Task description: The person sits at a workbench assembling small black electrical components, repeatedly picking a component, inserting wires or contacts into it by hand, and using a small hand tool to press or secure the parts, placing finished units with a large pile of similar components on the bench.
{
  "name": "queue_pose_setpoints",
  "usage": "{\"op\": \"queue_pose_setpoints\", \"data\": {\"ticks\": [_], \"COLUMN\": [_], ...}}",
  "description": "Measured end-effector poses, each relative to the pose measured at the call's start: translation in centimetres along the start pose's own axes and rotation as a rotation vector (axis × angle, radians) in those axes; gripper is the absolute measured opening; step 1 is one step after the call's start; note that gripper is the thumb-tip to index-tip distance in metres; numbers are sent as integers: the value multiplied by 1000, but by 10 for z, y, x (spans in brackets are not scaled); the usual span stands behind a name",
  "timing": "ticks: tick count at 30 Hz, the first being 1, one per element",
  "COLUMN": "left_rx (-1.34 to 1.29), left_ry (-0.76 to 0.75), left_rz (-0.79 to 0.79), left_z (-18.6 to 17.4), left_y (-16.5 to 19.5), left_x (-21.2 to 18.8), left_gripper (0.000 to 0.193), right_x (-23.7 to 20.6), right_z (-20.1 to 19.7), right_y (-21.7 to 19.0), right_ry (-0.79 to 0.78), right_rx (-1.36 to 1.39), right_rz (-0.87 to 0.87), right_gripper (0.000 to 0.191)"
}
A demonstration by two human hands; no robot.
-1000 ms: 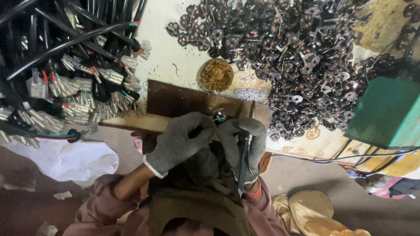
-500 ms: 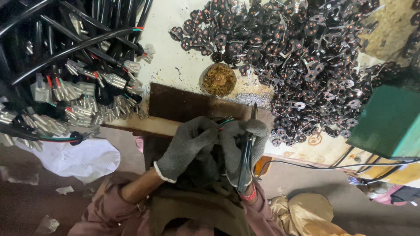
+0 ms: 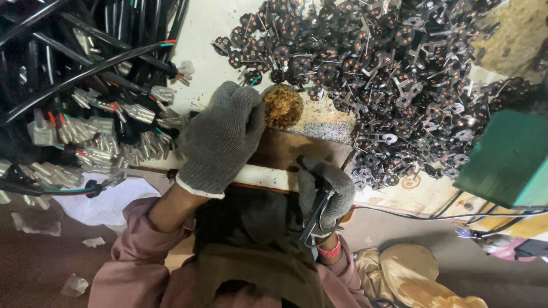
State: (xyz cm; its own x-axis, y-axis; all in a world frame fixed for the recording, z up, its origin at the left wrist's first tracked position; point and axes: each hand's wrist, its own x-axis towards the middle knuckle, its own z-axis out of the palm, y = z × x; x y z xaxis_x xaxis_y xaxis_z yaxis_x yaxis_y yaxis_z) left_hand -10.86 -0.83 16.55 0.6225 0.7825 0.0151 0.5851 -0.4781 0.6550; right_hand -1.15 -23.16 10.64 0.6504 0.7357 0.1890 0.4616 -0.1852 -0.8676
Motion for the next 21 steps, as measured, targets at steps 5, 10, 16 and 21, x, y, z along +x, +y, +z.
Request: {"op": "queue_pose_setpoints", "data": {"ticks": [5, 10, 16, 21], "left_rx": [-83, -319, -303, -359], "left_ry": [24, -341, -570, -282], "left_rz": [-29, -120, -151, 142], "left_z": [-18, -6, 7, 2], "left_y": [7, -1, 0, -4], "left_x": [-33, -82, -96, -80], "left_gripper": [11, 11, 19, 25], "right_x": [3, 18, 28, 20], "right_z": [0, 1, 0, 0], "right_y": [1, -6, -26, -23], "right_ry": [73, -126, -226, -231], "right_rx": [-52, -115, -194, -169], "right_rz": [118, -98, -115, -48], "right_gripper": [35, 37, 37, 28]}}
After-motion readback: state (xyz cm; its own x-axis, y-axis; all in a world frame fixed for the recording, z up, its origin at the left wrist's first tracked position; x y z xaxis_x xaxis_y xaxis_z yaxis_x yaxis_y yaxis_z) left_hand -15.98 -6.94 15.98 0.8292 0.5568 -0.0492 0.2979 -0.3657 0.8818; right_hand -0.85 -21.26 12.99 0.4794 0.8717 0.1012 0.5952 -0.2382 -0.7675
